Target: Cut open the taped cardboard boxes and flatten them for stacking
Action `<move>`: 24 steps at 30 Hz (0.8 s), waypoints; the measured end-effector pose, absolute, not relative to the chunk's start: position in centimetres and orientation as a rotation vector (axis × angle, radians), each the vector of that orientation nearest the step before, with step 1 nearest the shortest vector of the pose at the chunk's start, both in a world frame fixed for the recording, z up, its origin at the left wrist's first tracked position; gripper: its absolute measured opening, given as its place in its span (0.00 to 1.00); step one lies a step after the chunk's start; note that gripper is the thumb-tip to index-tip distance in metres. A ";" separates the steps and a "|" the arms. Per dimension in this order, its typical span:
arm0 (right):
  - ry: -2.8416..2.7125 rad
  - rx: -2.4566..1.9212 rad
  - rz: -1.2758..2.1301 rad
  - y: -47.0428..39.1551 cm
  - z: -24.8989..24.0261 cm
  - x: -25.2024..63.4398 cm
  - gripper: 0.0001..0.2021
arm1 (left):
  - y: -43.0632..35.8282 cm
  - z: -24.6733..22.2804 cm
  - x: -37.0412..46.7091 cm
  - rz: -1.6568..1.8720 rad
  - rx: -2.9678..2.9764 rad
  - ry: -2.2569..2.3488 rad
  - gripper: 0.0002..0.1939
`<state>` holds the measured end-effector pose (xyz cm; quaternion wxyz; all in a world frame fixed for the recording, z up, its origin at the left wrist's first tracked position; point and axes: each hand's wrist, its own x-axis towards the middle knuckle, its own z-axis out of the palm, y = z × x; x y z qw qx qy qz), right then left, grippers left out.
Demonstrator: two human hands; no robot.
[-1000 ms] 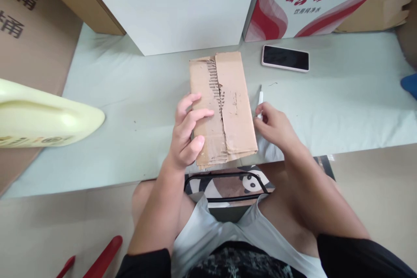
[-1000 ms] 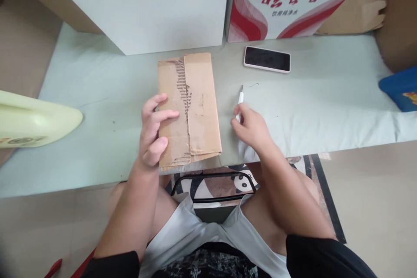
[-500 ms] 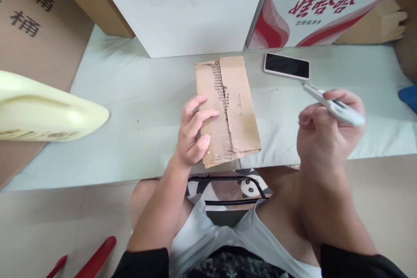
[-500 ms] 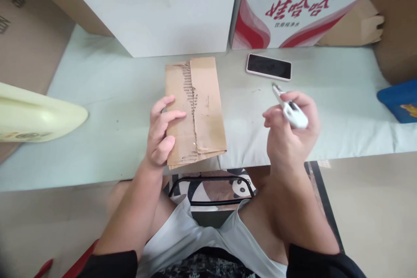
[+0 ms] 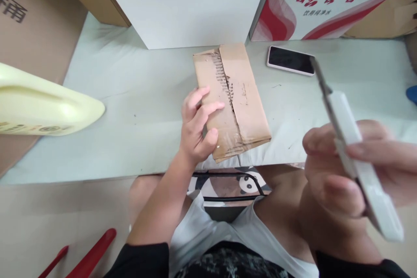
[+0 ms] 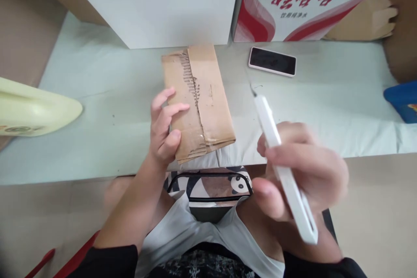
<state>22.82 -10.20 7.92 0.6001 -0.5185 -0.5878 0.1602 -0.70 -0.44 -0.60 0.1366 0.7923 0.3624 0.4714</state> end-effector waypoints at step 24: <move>-1.858 -1.326 0.126 -9.3 8.9 20.0 0.06 | -0.8 -0.5 -0.1 1.343 2.270 1.057 0.26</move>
